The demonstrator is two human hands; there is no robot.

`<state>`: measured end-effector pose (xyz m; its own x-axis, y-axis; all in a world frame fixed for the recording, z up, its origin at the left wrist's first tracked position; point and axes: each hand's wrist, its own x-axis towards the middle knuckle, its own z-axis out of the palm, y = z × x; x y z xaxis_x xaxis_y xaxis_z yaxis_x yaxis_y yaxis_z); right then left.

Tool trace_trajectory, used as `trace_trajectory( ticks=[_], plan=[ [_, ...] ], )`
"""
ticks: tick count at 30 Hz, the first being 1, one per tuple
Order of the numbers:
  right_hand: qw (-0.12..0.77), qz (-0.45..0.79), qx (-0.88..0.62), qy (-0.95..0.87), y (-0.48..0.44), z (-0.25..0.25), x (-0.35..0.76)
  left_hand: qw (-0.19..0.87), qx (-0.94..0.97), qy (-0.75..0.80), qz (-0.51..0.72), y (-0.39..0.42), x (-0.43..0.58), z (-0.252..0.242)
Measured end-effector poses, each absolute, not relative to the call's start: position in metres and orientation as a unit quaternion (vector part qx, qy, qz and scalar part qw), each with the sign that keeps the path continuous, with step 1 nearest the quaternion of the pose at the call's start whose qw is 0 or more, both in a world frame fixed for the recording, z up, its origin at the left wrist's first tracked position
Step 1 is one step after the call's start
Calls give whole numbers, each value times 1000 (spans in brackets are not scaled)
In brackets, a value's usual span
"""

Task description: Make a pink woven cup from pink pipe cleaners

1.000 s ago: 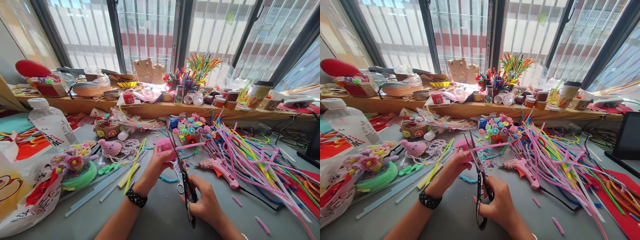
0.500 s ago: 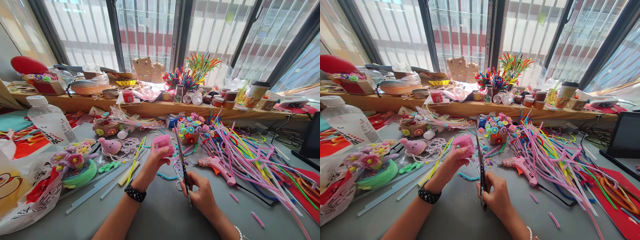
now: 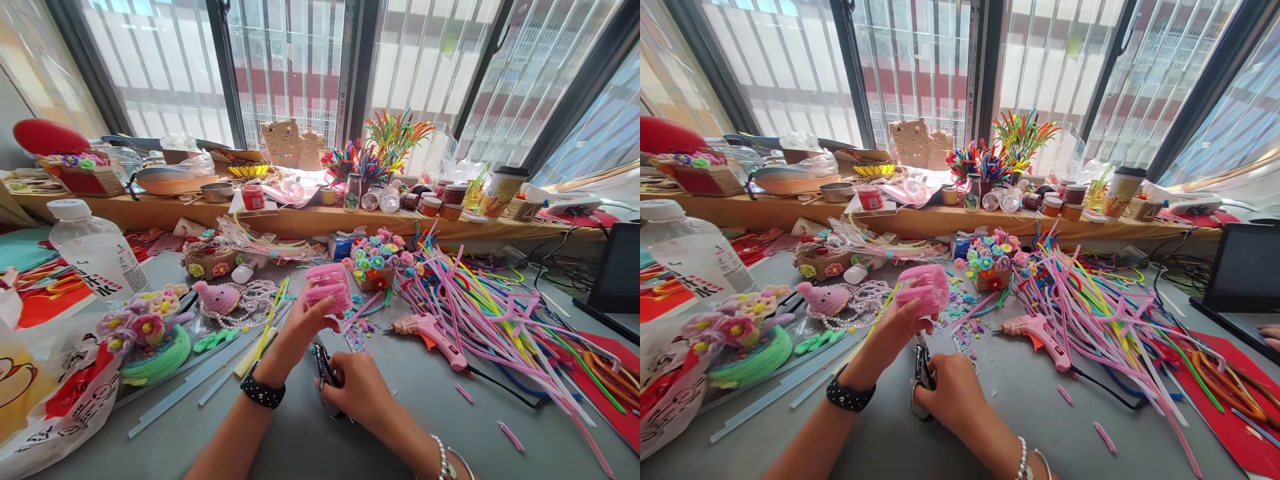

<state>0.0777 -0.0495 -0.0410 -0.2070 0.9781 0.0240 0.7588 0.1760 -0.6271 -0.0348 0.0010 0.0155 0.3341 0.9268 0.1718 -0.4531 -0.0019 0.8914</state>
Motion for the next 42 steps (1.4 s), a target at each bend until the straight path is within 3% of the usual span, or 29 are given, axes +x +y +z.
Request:
trace_trajectory(
  ticks=[5,11,15,19,21,25,30,42],
  plan=[
    [158,211,-562,-784,-42,-36,67,639,488,301,513,4,-34,11],
    [198,340,-482,-783,-37,-31,96,589,513,363,509,3,-29,11],
    [295,384,-479,-732,-28,-22,116,580,535,371,490,2,-26,13],
    [470,302,-496,-665,-19,-15,130,577,550,374,474,4,-24,9],
    [506,285,-471,-664,-17,-13,134,589,556,369,455,4,-22,4],
    [515,281,-443,-678,-19,-14,134,586,581,361,435,4,-20,-3],
    [536,227,-478,-658,-18,-16,133,467,605,374,525,4,-23,-2],
    [516,216,-481,-675,-18,-17,133,486,594,321,555,0,-22,2]
  ],
)
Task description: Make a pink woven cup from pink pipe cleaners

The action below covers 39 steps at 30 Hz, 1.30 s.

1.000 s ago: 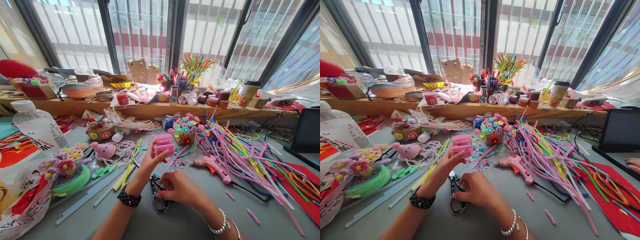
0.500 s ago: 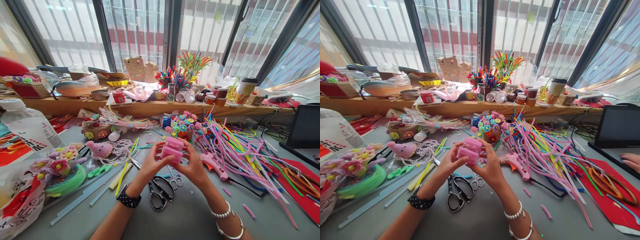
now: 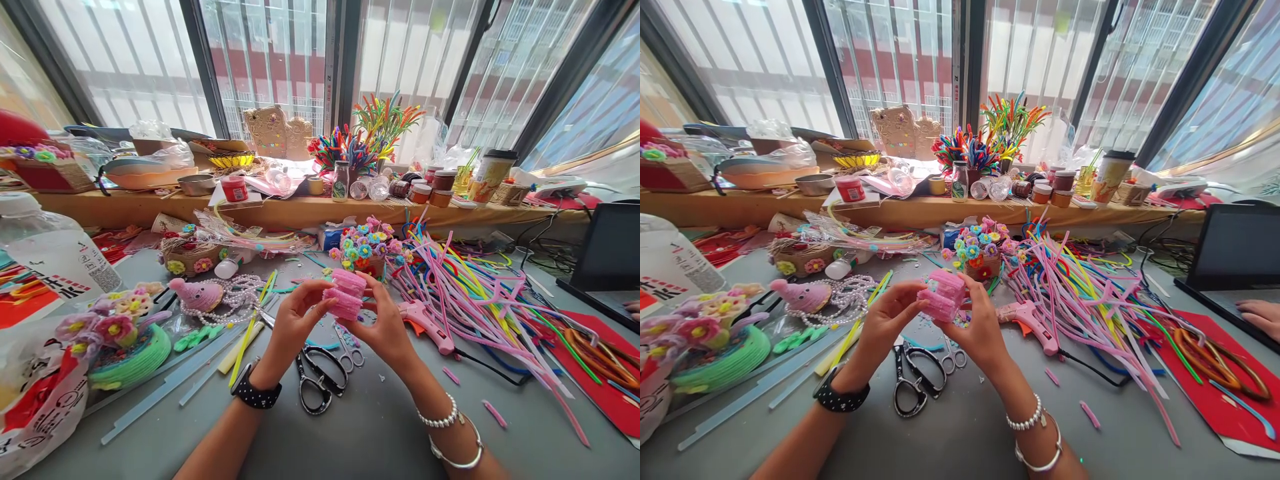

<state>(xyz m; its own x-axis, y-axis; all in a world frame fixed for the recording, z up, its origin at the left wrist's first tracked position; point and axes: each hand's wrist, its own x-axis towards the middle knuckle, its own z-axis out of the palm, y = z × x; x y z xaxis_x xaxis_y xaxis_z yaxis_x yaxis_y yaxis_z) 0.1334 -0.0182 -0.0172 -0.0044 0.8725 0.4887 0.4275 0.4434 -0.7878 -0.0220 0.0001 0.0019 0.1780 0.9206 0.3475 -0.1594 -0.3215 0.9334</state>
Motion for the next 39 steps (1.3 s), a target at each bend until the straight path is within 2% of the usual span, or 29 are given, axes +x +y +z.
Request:
trace_trajectory(
  ticks=[8,11,18,22,24,32,36,39],
  plan=[
    [493,248,-461,-695,-19,-15,137,378,706,293,522,1,-30,8],
    [492,254,-461,-693,-20,-15,137,368,715,297,515,1,-30,8],
    [549,276,-494,-615,-18,-18,133,449,613,334,557,1,-20,-4],
    [573,275,-500,-588,-19,-21,127,635,498,350,476,1,-13,-6],
    [566,255,-497,-607,-19,-23,125,686,468,327,451,0,-13,-4],
    [527,299,-441,-662,-16,-19,138,697,412,303,503,2,-23,6],
    [540,313,-461,-631,-17,-9,146,686,459,334,455,2,-25,7],
    [517,346,-452,-639,-19,-4,150,682,505,337,407,1,-25,7]
  ],
)
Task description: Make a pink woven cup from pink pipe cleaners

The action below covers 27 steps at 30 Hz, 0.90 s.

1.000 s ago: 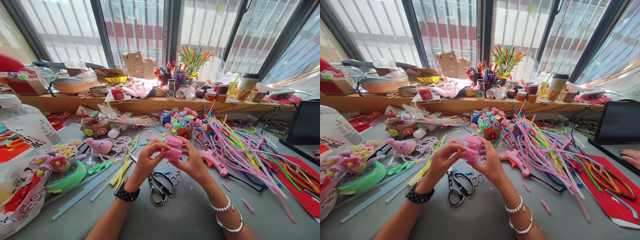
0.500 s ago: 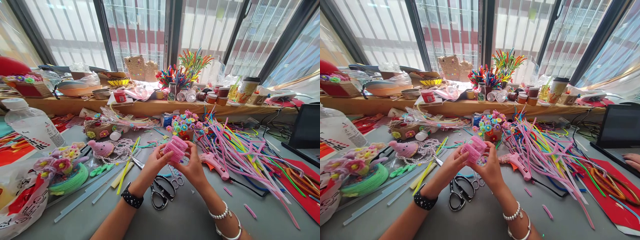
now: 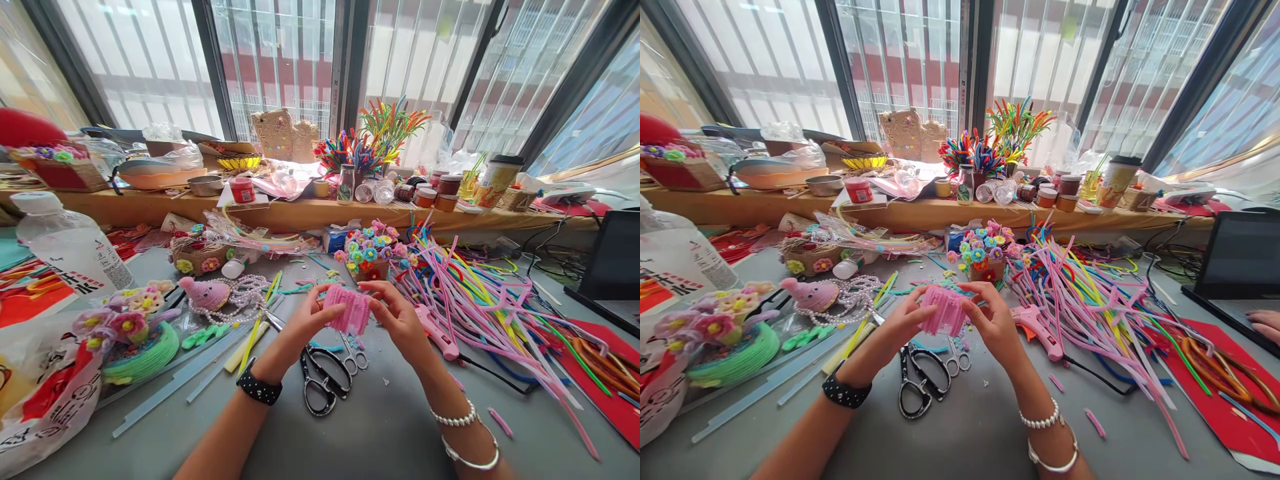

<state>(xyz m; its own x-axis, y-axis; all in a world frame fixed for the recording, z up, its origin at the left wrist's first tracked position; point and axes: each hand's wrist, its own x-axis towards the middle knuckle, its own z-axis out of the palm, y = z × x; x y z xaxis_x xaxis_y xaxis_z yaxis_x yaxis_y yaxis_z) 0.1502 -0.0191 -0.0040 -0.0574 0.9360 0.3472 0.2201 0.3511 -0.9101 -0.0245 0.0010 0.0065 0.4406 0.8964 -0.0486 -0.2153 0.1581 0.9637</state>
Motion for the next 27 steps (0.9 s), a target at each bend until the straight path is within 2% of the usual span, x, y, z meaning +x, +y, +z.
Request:
trace_trajectory(
  ticks=[3,9,13,19,27],
  plan=[
    [501,407,-431,-631,-19,-5,152,690,504,330,400,-1,-22,7],
    [551,442,-411,-576,-17,-11,148,747,469,263,391,-2,-20,7],
    [535,468,-389,-586,-18,-9,147,724,465,287,421,-1,-22,7],
    [515,406,-408,-635,-20,-2,149,662,518,360,406,-1,-24,8],
    [515,368,-436,-639,-19,-4,149,659,560,346,364,1,-27,7]
  ],
)
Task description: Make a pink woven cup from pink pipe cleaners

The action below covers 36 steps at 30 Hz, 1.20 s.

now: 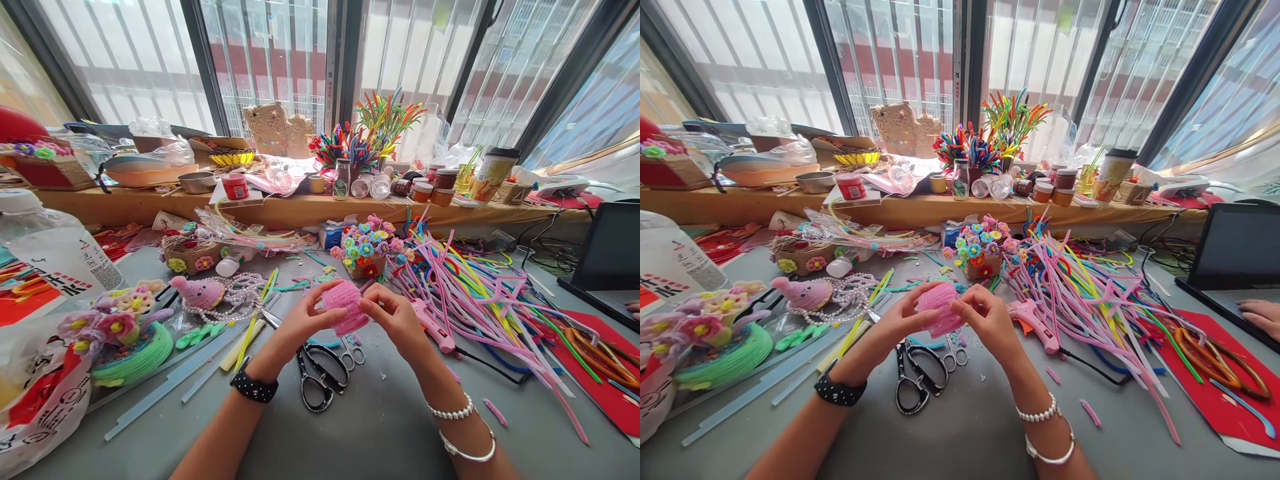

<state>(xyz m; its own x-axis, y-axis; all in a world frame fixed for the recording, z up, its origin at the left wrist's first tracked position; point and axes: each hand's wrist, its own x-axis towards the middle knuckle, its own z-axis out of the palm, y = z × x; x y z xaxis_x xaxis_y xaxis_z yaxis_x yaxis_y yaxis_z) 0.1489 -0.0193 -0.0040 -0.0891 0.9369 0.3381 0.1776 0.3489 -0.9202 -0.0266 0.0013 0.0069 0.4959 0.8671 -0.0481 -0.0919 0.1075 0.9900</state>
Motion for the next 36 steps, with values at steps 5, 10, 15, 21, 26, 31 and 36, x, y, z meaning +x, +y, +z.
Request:
trace_trajectory(
  ticks=[5,10,15,21,26,31,36],
  plan=[
    [536,348,-451,-623,-19,-6,149,660,563,332,370,0,-27,9],
    [541,359,-452,-612,-17,-7,149,667,553,326,378,2,-27,8],
    [503,397,-444,-626,-18,-6,150,669,549,340,368,4,-28,7],
    [471,452,-413,-635,-20,-7,151,670,542,339,377,4,-27,8],
    [469,492,-390,-621,-20,-8,147,666,545,338,380,5,-25,7],
    [478,501,-383,-611,-20,-8,147,662,554,335,377,1,-24,11],
    [480,501,-382,-611,-22,-6,147,655,563,331,379,-2,-24,13]
  ],
)
